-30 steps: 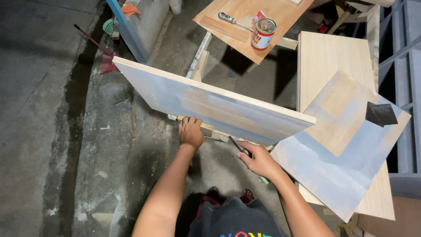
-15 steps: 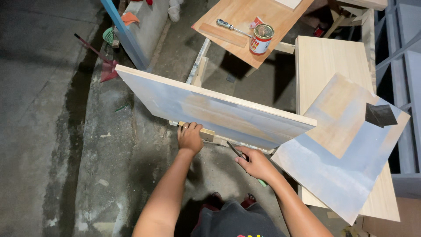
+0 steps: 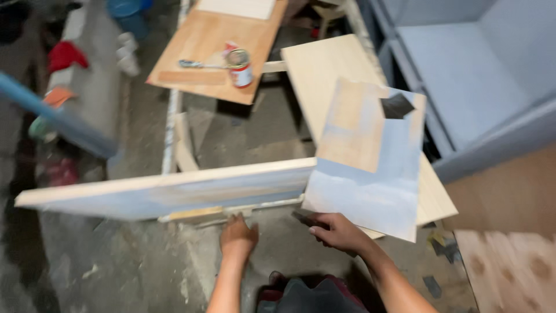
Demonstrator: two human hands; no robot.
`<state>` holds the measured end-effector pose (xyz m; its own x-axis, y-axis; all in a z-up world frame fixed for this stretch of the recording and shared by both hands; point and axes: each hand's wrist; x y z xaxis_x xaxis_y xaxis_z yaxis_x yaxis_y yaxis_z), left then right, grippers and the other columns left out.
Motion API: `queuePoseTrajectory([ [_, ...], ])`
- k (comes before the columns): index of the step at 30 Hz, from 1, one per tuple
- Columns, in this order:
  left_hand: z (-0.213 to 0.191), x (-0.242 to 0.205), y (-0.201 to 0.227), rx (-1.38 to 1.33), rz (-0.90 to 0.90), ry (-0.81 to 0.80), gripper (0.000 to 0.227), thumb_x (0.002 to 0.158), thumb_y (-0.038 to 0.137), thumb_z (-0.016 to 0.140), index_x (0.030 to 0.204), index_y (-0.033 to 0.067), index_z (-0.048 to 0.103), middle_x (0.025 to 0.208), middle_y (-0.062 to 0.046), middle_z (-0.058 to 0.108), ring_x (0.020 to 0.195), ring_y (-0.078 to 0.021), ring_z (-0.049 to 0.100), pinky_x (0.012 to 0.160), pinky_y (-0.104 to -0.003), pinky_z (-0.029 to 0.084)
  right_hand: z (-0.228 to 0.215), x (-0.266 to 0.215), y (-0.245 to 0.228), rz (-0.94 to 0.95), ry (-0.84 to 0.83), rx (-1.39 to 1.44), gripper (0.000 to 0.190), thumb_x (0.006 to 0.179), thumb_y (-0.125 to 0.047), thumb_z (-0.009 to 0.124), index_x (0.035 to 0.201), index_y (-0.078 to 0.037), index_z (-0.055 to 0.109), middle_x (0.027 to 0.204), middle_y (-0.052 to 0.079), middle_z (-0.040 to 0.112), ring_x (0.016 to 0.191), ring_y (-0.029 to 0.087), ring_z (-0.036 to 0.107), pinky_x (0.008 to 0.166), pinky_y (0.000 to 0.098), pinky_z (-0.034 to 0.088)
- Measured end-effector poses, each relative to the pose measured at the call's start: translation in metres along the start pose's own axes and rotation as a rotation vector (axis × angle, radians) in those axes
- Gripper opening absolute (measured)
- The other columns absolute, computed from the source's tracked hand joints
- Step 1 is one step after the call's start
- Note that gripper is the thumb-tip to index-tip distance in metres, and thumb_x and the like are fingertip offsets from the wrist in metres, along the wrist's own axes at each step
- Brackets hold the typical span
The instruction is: The person sands the edges and surfaces of wooden boards using a piece of sandpaper and a utility knife to trim excess material.
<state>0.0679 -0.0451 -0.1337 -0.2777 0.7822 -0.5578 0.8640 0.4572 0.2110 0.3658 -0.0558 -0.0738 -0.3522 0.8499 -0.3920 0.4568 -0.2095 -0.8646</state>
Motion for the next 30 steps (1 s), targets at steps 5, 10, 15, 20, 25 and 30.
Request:
queuePoseTrajectory([
  [5, 0.066, -0.042, 0.065, -0.032, 0.410, -0.115, 0.057, 0.096, 0.055, 0.063, 0.146, 0.0281, 0.067, 0.143, -0.008, 0.072, 0.133, -0.0371, 0.066, 0.110, -0.049, 0.053, -0.041, -0.052, 0.045, 0.087, 0.070, 0.287, 0.045, 0.108, -0.016, 0.064, 0.151, -0.012, 0.075, 0.078, 0.005, 0.058, 0.064, 0.015, 0.058, 0.063, 0.0325, 0.050],
  [10, 0.107, -0.052, 0.115, -0.081, 0.544, -0.180, 0.050, 0.099, 0.048, 0.064, 0.142, 0.0245, 0.071, 0.134, -0.009, 0.077, 0.126, -0.0360, 0.070, 0.104, -0.047, 0.057, -0.061, -0.087, 0.082, 0.222, 0.163, 0.179, 0.050, 0.107, -0.024, 0.061, 0.157, -0.024, 0.068, 0.088, -0.001, 0.065, 0.078, 0.011, 0.064, 0.071, 0.0282, 0.052],
  [15, 0.157, -0.052, 0.128, -0.429, 0.517, -0.240, 0.045, 0.093, 0.025, 0.054, 0.127, 0.0164, 0.083, 0.145, -0.001, 0.076, 0.137, -0.0214, 0.068, 0.113, -0.031, 0.051, -0.071, -0.083, 0.105, 0.262, 0.005, -0.065, 0.043, 0.105, -0.019, 0.060, 0.147, -0.022, 0.065, 0.107, -0.001, 0.078, 0.079, 0.015, 0.073, 0.077, 0.0329, 0.056],
  [20, 0.167, -0.105, 0.123, -1.278, 0.258, -0.471, 0.047, 0.105, 0.052, 0.074, 0.124, 0.0085, 0.080, 0.105, -0.010, 0.081, 0.100, -0.0171, 0.073, 0.097, -0.036, 0.062, -0.034, -0.038, 0.137, -0.210, 0.058, -0.324, 0.058, 0.090, -0.029, 0.085, 0.147, -0.024, 0.074, 0.131, 0.012, 0.080, 0.129, 0.031, 0.073, 0.111, 0.0461, 0.059],
  [25, 0.187, -0.083, 0.090, -1.640, 0.078, -0.210, 0.052, 0.105, 0.047, 0.079, 0.141, 0.0092, 0.074, 0.085, -0.007, 0.079, 0.079, -0.0107, 0.078, 0.084, -0.025, 0.064, 0.013, -0.017, 0.081, -0.321, -0.064, -0.518, 0.056, 0.094, -0.024, 0.079, 0.149, -0.029, 0.071, 0.116, 0.008, 0.076, 0.115, 0.032, 0.076, 0.101, 0.0468, 0.061],
  [30, 0.168, -0.043, 0.033, -1.830, -0.012, -0.033, 0.049, 0.099, 0.042, 0.090, 0.120, -0.0009, 0.078, 0.079, -0.009, 0.070, 0.068, -0.0134, 0.076, 0.076, -0.024, 0.065, 0.048, 0.010, 0.023, -0.370, -0.178, -0.436, 0.069, 0.086, -0.021, 0.089, 0.152, -0.026, 0.069, 0.133, 0.016, 0.078, 0.130, 0.043, 0.070, 0.109, 0.0553, 0.057],
])
Point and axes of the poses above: each hand's wrist, its own x-axis towards the middle knuckle, its own z-axis out of the palm, y = z × x
